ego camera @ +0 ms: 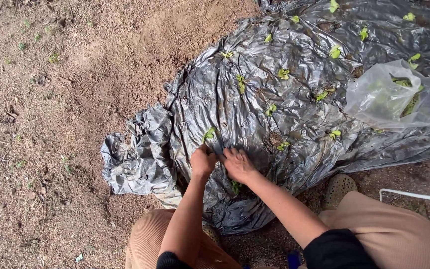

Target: Planting small green seedlings into holes in a black plastic mulch sheet covering a garden bed.

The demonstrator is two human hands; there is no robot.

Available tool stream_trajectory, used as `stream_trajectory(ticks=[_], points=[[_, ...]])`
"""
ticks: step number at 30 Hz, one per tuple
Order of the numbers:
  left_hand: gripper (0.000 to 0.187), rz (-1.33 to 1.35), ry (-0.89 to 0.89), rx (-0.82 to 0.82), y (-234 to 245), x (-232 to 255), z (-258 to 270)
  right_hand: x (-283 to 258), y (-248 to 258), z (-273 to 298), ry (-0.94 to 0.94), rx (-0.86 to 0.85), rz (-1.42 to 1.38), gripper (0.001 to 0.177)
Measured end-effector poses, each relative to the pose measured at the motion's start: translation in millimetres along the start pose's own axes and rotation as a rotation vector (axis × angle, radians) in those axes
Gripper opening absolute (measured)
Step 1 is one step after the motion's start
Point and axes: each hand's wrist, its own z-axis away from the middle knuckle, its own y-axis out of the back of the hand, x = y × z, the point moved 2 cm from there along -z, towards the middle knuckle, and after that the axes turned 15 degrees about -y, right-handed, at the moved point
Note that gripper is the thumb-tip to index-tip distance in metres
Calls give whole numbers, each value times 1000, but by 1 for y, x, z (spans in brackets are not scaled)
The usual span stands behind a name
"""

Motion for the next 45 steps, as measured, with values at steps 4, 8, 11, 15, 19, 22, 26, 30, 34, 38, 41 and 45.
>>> stream_trajectory(ticks=[4, 8, 11, 15, 19, 22, 26, 30, 34, 38, 41, 45], points=[[19, -1, -3, 6, -1, -3, 3, -25, 34, 14, 0, 25, 124, 14], [18, 15, 13, 30, -3, -11, 4, -28, 26, 13, -1, 45, 303, 10], [18, 37, 22, 42, -6, -11, 6, 5, -20, -4, 19, 30, 313, 7], [19, 38, 32, 32, -6, -14, 6, -59, 105, 43, -295, -295, -823, 35], [17, 64, 35, 45, -7, -13, 4, -29, 48, 27, -293, -201, -426, 33], [20, 24, 44, 21, -4, -11, 5, 8, -26, -7, -27, -20, 293, 18], [21, 9, 48, 12, -6, -8, 6, 3, -4, 5, 31, -13, 207, 19], [21, -30, 66, -2, -2, 5, 10, 15, -13, 6, 89, 25, 123, 21], [22, -43, 68, -17, 4, 22, 19, 21, -4, 3, 56, 40, 30, 21], [20, -47, 104, -10, 3, 26, 20, 19, 8, 7, 75, 15, -42, 22], [21, -79, 132, -35, 4, 31, 22, 12, 21, 13, 98, -12, -32, 27], [24, -106, 159, -55, 0, 31, 20, 1, 30, 18, 103, -95, 114, 43]])
